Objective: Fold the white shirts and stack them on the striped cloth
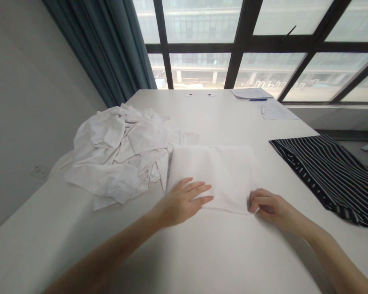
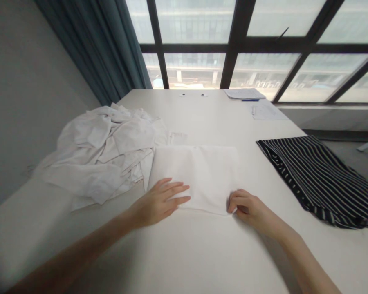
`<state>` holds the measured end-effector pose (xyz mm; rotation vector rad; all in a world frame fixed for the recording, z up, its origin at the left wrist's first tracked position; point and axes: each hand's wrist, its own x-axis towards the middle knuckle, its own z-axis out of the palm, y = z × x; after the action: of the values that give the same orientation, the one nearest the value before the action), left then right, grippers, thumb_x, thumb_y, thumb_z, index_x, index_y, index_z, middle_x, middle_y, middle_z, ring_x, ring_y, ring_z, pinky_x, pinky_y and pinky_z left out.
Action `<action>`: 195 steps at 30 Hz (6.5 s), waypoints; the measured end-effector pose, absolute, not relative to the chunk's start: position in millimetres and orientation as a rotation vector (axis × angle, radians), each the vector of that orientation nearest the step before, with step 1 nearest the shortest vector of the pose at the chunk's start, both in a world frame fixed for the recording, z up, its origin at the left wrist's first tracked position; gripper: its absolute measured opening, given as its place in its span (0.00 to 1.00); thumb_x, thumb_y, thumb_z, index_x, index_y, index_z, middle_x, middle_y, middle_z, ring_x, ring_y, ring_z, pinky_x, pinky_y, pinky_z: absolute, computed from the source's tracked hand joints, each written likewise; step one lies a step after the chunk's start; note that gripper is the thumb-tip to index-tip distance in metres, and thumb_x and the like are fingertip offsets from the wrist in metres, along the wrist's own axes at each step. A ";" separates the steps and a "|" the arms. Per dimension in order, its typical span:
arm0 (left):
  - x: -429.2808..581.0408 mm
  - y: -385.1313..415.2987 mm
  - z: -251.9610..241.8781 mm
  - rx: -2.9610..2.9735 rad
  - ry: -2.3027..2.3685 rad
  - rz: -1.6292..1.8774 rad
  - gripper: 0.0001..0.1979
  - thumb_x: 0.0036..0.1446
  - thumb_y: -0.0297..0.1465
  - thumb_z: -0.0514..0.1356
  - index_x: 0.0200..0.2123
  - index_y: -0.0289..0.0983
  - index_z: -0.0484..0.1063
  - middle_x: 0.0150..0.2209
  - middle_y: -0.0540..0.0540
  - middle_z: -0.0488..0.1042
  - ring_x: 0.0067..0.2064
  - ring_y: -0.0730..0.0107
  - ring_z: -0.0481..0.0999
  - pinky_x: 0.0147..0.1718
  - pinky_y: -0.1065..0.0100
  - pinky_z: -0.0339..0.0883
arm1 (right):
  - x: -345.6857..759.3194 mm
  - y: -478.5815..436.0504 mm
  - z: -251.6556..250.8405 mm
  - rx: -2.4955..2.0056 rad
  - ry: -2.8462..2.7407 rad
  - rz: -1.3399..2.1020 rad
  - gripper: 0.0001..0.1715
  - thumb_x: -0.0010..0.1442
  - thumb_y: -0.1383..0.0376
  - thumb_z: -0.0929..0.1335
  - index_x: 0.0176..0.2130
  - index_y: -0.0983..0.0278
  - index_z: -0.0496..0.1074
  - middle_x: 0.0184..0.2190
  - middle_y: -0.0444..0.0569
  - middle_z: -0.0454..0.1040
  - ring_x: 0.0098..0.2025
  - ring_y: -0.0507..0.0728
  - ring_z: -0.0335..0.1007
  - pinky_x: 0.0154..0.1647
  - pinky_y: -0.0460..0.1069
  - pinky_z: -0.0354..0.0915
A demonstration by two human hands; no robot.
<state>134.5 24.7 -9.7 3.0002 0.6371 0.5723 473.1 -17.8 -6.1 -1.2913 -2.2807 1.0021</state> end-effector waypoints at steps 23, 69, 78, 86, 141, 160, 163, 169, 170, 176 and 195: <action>151.8 27.3 -34.4 2.900 0.567 0.341 0.22 0.69 0.32 0.51 0.64 0.43 0.58 0.66 0.45 0.61 0.68 0.63 0.55 0.66 0.54 0.43 | 466.1 -18.3 -25.3 -1.686 -1.483 0.732 0.29 0.60 0.53 0.67 0.58 0.58 0.63 0.33 0.46 0.71 0.30 0.55 0.68 0.30 0.50 0.67; 147.3 35.6 -35.3 2.741 0.591 0.372 0.20 0.69 0.26 0.48 0.63 0.42 0.60 0.63 0.50 0.65 0.67 0.70 0.58 0.63 0.63 0.48 | 466.2 -18.2 -22.2 -1.593 -1.269 1.160 0.49 0.52 0.55 0.74 0.66 0.58 0.53 0.31 0.45 0.73 0.30 0.58 0.72 0.27 0.49 0.67; 146.4 27.2 -28.4 2.995 0.532 0.250 0.22 0.69 0.38 0.51 0.64 0.48 0.58 0.68 0.51 0.57 0.69 0.60 0.53 0.64 0.55 0.46 | 474.7 -18.7 -18.2 -1.664 -1.338 0.947 0.32 0.62 0.51 0.64 0.61 0.58 0.62 0.28 0.44 0.69 0.30 0.56 0.67 0.31 0.49 0.63; 145.0 29.2 -26.2 2.889 0.477 0.283 0.20 0.70 0.34 0.50 0.63 0.48 0.60 0.65 0.51 0.62 0.69 0.64 0.53 0.66 0.55 0.43 | 474.7 -17.2 -27.2 -1.826 -1.652 0.676 0.33 0.62 0.50 0.64 0.61 0.61 0.61 0.27 0.43 0.69 0.25 0.54 0.62 0.29 0.50 0.60; 148.4 35.5 -33.3 2.697 0.761 0.428 0.25 0.68 0.28 0.49 0.66 0.38 0.51 0.65 0.44 0.62 0.69 0.67 0.53 0.66 0.58 0.48 | 420.5 -29.9 -26.0 -1.065 -2.444 0.214 0.11 0.67 0.67 0.63 0.47 0.62 0.73 0.39 0.52 0.77 0.42 0.56 0.72 0.43 0.53 0.69; 149.6 30.2 -32.8 3.170 0.595 0.703 0.05 0.64 0.26 0.55 0.33 0.37 0.67 0.32 0.49 0.72 0.37 0.68 0.70 0.43 0.64 0.64 | 423.1 -28.9 -26.8 -1.129 -2.421 0.143 0.10 0.68 0.66 0.62 0.41 0.62 0.73 0.35 0.52 0.76 0.38 0.56 0.73 0.40 0.52 0.69; 147.0 29.8 -31.3 3.211 0.522 0.698 0.09 0.66 0.25 0.54 0.31 0.37 0.67 0.29 0.50 0.70 0.35 0.70 0.68 0.42 0.65 0.63 | 422.4 -28.8 -25.6 -1.119 -2.420 0.115 0.09 0.68 0.66 0.62 0.40 0.62 0.72 0.34 0.50 0.75 0.36 0.55 0.72 0.39 0.51 0.69; 144.9 28.6 -30.8 3.195 0.442 0.761 0.10 0.65 0.25 0.53 0.30 0.38 0.68 0.28 0.50 0.71 0.33 0.70 0.66 0.43 0.64 0.61 | 424.2 -29.1 -27.2 -1.033 -2.472 0.066 0.08 0.68 0.67 0.62 0.41 0.63 0.71 0.32 0.50 0.74 0.34 0.55 0.69 0.37 0.51 0.67; 145.2 28.8 -30.0 3.190 0.435 0.756 0.11 0.65 0.25 0.53 0.29 0.37 0.68 0.28 0.50 0.71 0.33 0.70 0.65 0.42 0.64 0.61 | 424.7 -29.2 -27.9 -1.025 -2.485 0.068 0.08 0.68 0.67 0.62 0.41 0.63 0.71 0.32 0.50 0.73 0.34 0.55 0.68 0.37 0.51 0.67; 147.5 33.8 -27.7 3.009 0.509 0.643 0.11 0.64 0.29 0.55 0.27 0.37 0.67 0.28 0.49 0.72 0.33 0.69 0.67 0.39 0.63 0.59 | 426.5 -29.0 -29.6 -1.031 -2.539 0.158 0.08 0.68 0.67 0.62 0.40 0.63 0.70 0.33 0.49 0.73 0.36 0.56 0.69 0.39 0.52 0.67; 144.7 30.4 -30.8 2.944 0.875 0.337 0.25 0.68 0.36 0.50 0.66 0.43 0.54 0.69 0.44 0.52 0.70 0.59 0.45 0.66 0.52 0.39 | 432.0 -28.8 -37.0 -1.224 -2.346 -0.001 0.16 0.67 0.66 0.63 0.54 0.62 0.68 0.51 0.57 0.72 0.56 0.62 0.64 0.54 0.58 0.62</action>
<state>144.7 30.4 -30.8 2.9439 0.8753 0.3374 432.0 -28.8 -37.0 -1.2236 -2.3462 -0.0013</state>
